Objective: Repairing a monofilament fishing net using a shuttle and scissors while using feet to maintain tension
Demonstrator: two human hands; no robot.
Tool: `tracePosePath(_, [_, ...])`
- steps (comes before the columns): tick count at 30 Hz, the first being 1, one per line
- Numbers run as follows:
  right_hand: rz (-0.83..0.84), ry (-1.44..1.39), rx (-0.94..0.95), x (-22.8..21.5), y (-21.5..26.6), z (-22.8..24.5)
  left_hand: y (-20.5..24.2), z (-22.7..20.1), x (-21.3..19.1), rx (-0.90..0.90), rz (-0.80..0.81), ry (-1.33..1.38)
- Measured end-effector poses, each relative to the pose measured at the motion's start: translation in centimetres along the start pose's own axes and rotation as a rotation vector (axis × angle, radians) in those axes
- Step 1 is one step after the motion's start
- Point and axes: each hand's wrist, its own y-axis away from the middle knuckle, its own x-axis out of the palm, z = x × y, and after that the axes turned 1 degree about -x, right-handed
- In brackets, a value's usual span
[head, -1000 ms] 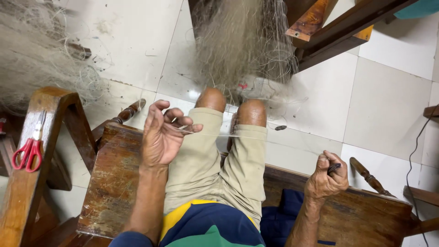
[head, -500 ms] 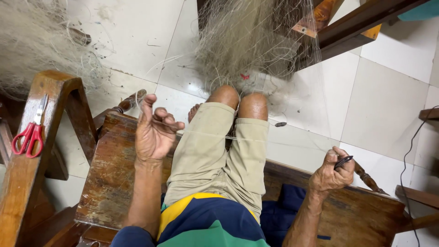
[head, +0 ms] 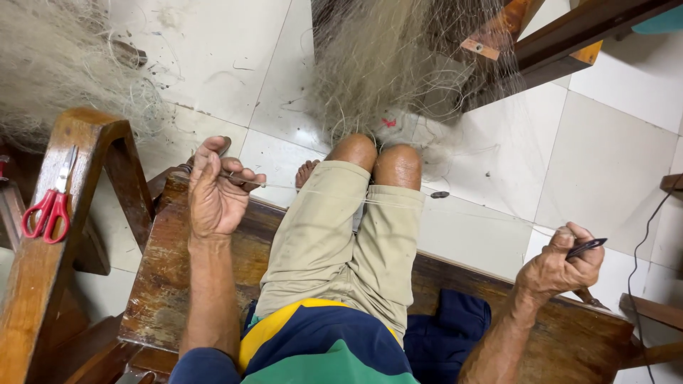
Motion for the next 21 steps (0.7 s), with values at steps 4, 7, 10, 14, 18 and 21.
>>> tracePosePath(4, [0.024, 0.043, 0.074, 1.0, -0.1, 0.6, -0.8, -0.2, 1.0, 0.043, -0.051, 0.006])
tracePosePath(7, [0.023, -0.023, 0.080, 1.8, 0.6, 0.9, -0.5, 0.2, 1.5, 0.000, -0.121, -0.045])
tracePosePath(10, [0.017, -0.043, 0.145, 2.4, 0.7, 1.1, -0.6, 0.9, 1.8, -0.108, -0.061, 0.000])
tracePosePath(14, [-0.013, -0.098, 0.164, 2.8, 0.4, -0.1, -0.7, 0.9, 3.1, -0.274, -0.047, -0.234])
tracePosePath(18, [-0.028, -0.120, 0.134, 2.9, -0.3, -0.7, -1.1, 2.3, 4.0, -0.290, -0.076, -0.431])
tracePosePath(21, [-0.097, -0.234, 0.151, 2.6, 0.5, -7.6, -1.6, 2.2, 3.5, -0.170, -0.049, -0.249])
